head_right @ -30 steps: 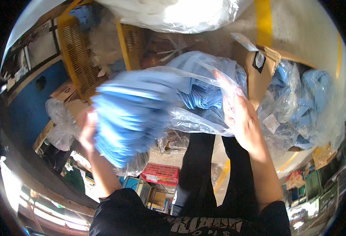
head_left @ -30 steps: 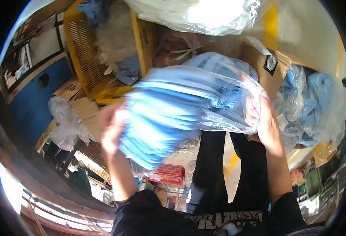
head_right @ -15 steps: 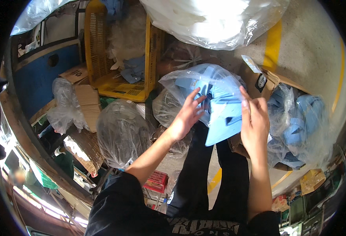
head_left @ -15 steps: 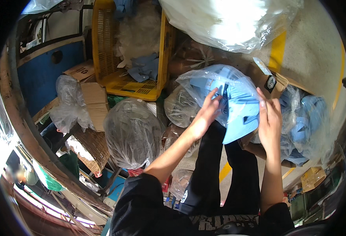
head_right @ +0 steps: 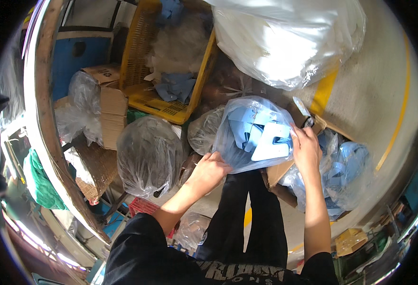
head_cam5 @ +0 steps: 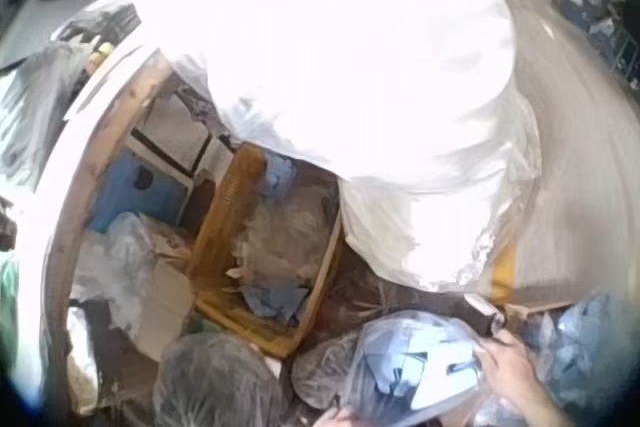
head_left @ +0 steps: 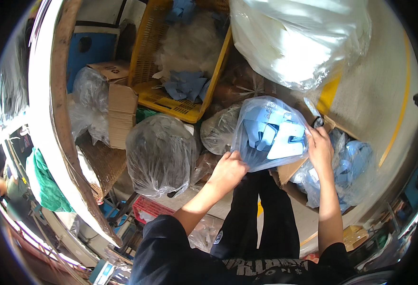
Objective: The person repeatedly picks light-blue gloves from a yellow crate and places them into a clear plastic bag inside a cardboard box. The person then ties the bag closed.
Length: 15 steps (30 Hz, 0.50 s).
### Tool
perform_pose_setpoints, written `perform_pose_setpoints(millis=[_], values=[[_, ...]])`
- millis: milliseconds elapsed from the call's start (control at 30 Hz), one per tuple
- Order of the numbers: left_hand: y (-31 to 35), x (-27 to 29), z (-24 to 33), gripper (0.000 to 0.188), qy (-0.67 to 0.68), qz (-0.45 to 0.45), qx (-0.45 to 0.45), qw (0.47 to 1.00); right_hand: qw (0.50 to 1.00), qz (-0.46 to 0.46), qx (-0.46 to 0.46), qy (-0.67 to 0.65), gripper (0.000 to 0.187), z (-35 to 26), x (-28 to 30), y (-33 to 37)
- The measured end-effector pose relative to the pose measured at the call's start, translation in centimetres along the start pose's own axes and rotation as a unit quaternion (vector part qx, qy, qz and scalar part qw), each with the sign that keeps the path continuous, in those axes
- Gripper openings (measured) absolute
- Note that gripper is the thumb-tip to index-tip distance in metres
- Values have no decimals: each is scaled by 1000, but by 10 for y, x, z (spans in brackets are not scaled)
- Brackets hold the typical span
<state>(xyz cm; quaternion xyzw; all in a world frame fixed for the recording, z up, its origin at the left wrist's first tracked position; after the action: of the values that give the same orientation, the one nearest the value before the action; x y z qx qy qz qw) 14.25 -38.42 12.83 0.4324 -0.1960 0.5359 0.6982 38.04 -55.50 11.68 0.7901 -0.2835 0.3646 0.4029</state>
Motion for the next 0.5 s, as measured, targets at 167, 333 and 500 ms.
perform_pose_setpoints(millis=[167,333,500], values=[[-17,-12,-25,13,214,31,87,972,997,-34,23,66,25,14,-27,-44],[-76,7,-79,13,292,228,113,922,990,-12,44,135,28,30,-70,-108],[-99,15,-202,23,311,478,297,766,976,-73,39,202,28,38,-73,-129]])
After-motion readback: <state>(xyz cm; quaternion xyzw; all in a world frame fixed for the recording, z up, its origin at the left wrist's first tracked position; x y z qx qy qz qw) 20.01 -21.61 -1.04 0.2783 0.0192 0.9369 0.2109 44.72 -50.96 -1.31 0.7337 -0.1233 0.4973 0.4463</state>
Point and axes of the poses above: each hand's wrist, its own y-axis away from the middle knuckle, its own x-axis out of the back of the hand, z = x × y, the point moved 4 cm from there along -y, towards the middle knuckle, and after that the axes turned 2 degrees about -x, right-handed, at the moved point
